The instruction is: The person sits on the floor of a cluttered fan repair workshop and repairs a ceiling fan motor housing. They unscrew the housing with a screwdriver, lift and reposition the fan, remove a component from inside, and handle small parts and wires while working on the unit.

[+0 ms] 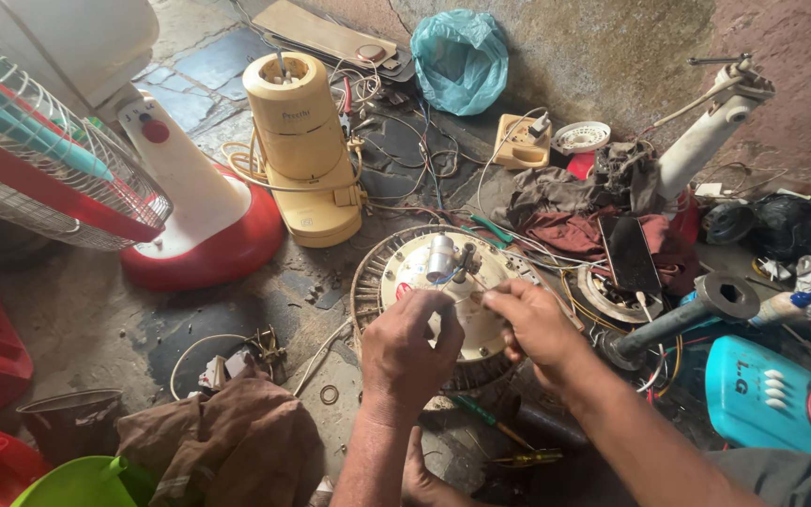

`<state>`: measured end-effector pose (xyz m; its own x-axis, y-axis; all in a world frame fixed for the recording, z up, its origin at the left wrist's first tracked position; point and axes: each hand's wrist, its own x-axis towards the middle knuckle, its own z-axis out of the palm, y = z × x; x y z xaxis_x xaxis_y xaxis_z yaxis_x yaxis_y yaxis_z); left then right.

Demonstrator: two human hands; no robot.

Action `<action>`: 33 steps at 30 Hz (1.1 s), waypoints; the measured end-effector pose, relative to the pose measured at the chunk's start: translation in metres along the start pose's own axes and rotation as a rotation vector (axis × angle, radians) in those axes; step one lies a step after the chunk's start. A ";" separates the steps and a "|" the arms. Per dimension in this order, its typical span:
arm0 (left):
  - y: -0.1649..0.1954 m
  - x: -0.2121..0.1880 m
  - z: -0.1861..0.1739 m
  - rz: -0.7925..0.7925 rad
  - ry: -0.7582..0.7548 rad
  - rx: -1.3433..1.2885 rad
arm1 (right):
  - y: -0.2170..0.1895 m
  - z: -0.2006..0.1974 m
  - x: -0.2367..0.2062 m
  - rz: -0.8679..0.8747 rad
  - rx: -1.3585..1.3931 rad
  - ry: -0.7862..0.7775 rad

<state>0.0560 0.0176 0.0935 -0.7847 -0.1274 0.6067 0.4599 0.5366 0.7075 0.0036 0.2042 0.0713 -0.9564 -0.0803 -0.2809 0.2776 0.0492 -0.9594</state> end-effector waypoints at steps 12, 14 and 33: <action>0.011 -0.003 0.013 -0.011 0.000 -0.050 | -0.033 0.001 -0.062 -0.851 -0.685 0.212; 0.012 -0.003 0.012 -0.015 -0.021 -0.039 | -0.035 0.003 -0.064 -0.947 -0.769 0.188; 0.012 -0.005 0.008 -0.057 -0.139 -0.144 | -0.033 -0.005 -0.060 -1.179 -0.965 0.200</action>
<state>0.0620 0.0316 0.0963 -0.8566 -0.0324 0.5149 0.4596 0.4056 0.7901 0.0510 0.2119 0.1200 -0.6015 -0.4086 0.6864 -0.7096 0.6680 -0.2241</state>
